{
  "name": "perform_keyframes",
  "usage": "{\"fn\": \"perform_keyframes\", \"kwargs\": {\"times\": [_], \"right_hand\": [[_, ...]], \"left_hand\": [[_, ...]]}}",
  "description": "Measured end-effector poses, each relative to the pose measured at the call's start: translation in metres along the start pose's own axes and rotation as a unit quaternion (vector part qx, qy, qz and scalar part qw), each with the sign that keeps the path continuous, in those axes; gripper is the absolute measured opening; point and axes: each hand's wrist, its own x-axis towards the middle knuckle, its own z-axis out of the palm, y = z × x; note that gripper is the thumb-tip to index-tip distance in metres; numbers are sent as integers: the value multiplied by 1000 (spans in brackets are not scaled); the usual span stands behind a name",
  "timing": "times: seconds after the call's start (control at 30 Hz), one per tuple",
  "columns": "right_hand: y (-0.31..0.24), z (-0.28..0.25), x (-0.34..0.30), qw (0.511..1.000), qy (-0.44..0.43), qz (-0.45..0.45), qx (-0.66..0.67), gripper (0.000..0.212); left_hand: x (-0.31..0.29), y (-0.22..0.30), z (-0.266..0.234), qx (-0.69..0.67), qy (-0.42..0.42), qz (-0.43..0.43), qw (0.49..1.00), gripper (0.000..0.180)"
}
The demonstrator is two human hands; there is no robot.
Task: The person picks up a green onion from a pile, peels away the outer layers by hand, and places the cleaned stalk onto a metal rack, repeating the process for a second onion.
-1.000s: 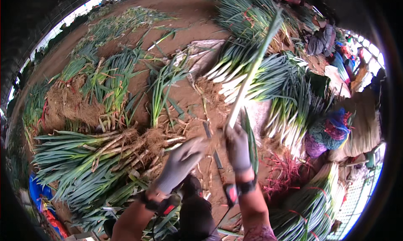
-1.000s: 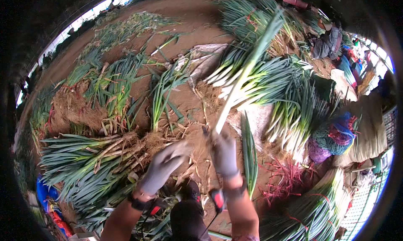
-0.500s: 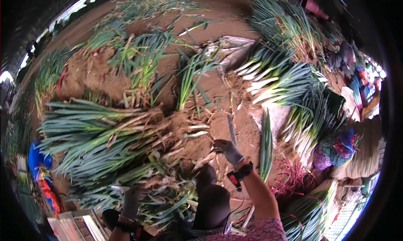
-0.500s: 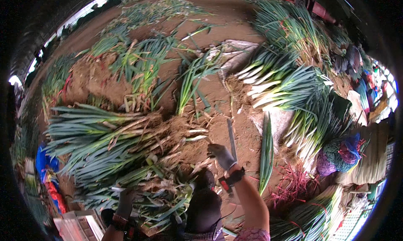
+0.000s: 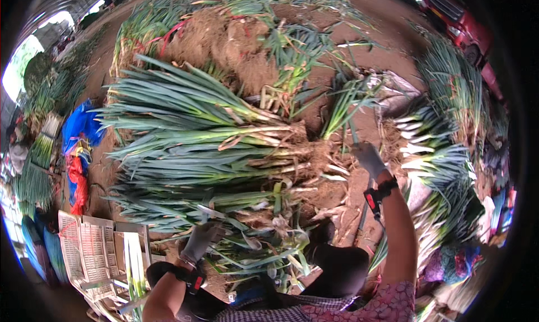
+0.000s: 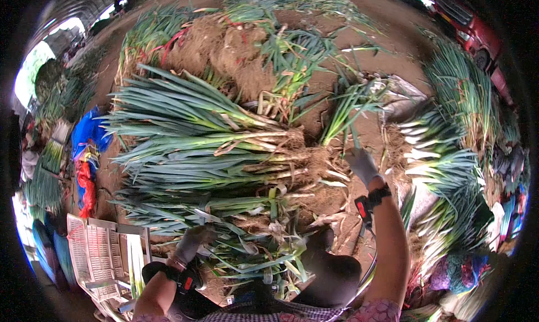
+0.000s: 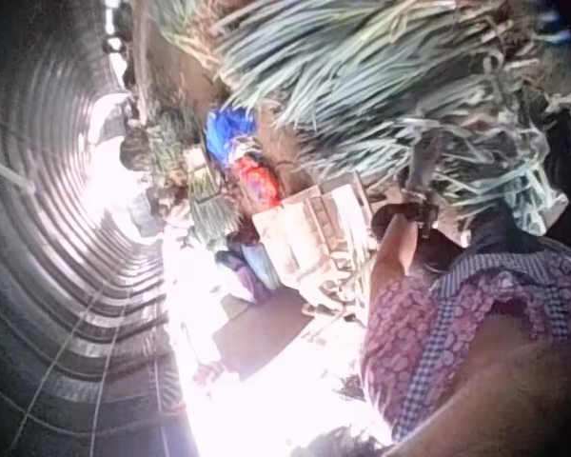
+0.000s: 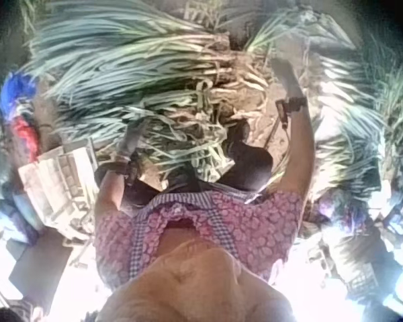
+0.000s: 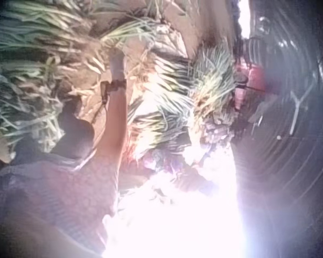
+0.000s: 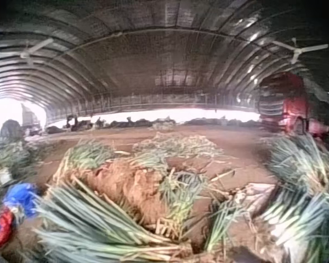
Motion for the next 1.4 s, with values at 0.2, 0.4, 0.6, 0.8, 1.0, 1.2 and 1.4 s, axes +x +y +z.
{"fn": "perform_keyframes", "kwargs": {"times": [0.2, 0.4, 0.6, 0.8, 1.0, 1.2, 1.4], "right_hand": [[-58, 143, 76, 995, 27, -33, 91, 41], [-144, 233, 105, 994, 22, -106, -34, 60], [-138, 250, 103, 984, -18, -124, -130, 52], [-131, 262, 11, 979, 42, -194, -44, 41], [-132, 254, 17, 974, 21, -215, 67, 34], [-65, 266, 82, 993, -38, -22, -110, 41], [-87, 229, 117, 935, -262, -59, -232, 60]], "left_hand": [[-3, 21, 14, -54, -86, -38, 994, 32], [-20, 44, 6, -8, -81, -19, 997, 31], [-17, 55, 4, 25, -61, -53, 996, 31], [-15, 56, 9, 31, -70, -58, 995, 31], [-13, 51, 12, 48, -77, -54, 994, 30], [-8, 39, 15, 7, -105, -29, 994, 32], [-19, 44, 12, 26, -77, -27, 996, 32]]}}
